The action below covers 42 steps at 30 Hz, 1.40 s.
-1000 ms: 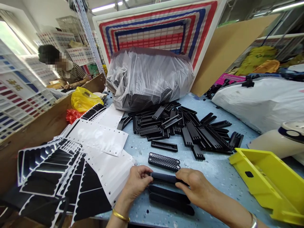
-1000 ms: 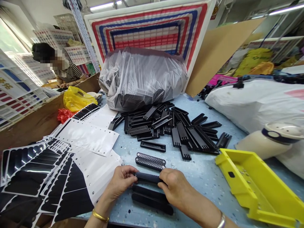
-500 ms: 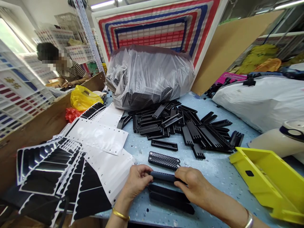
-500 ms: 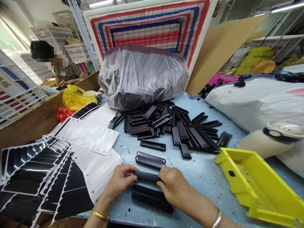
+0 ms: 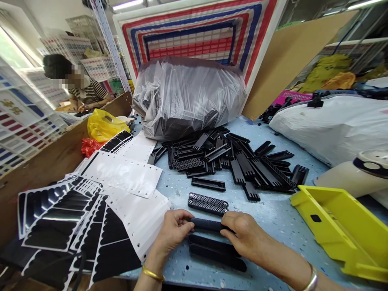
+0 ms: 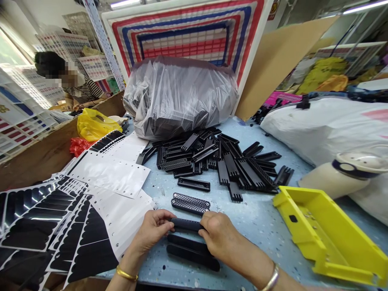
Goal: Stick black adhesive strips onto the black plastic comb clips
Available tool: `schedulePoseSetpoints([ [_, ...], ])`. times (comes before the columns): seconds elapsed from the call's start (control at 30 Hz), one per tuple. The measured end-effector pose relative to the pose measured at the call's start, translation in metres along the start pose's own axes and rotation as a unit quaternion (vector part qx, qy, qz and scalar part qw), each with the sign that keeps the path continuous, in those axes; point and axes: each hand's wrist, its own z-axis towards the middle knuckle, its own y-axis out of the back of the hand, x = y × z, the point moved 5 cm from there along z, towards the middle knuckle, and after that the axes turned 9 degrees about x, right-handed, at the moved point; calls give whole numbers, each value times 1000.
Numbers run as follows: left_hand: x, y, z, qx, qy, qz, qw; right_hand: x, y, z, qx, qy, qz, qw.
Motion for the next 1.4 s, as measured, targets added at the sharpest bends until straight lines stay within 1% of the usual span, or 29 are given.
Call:
schedulePoseSetpoints([
  [0.1,0,0,0,-10,10,-8,1000,0,-1,0,1,0,-9,1000],
  [0.27,-3,-1,1,-14,5,-14,1000,0,-2,-1,-4,2,-7,1000],
  [0.47,-2,-2,8,-52,28,5,998,1,-1,-1,-2,2,5,1000],
  [0.6,-1,-4,11,-63,37,7,997,0,-3,-1,0,-1,8,1000],
  [0.77,-1,-4,10,-68,39,9,997,-2,-5,0,4,-3,18,1000],
  [0.9,-4,-4,7,-61,33,9,998,-3,-5,0,7,-10,30,999],
  [1.0,-7,-4,6,-57,30,12,998,-1,-2,0,12,-16,38,999],
  [1.13,-6,-5,5,-70,35,13,997,1,4,0,19,-23,58,998],
  [1.23,-5,-5,6,-77,36,8,996,-3,3,-1,16,-15,89,996],
  [1.4,-6,-4,5,-76,40,8,996,-16,-8,-3,-20,29,136,990],
])
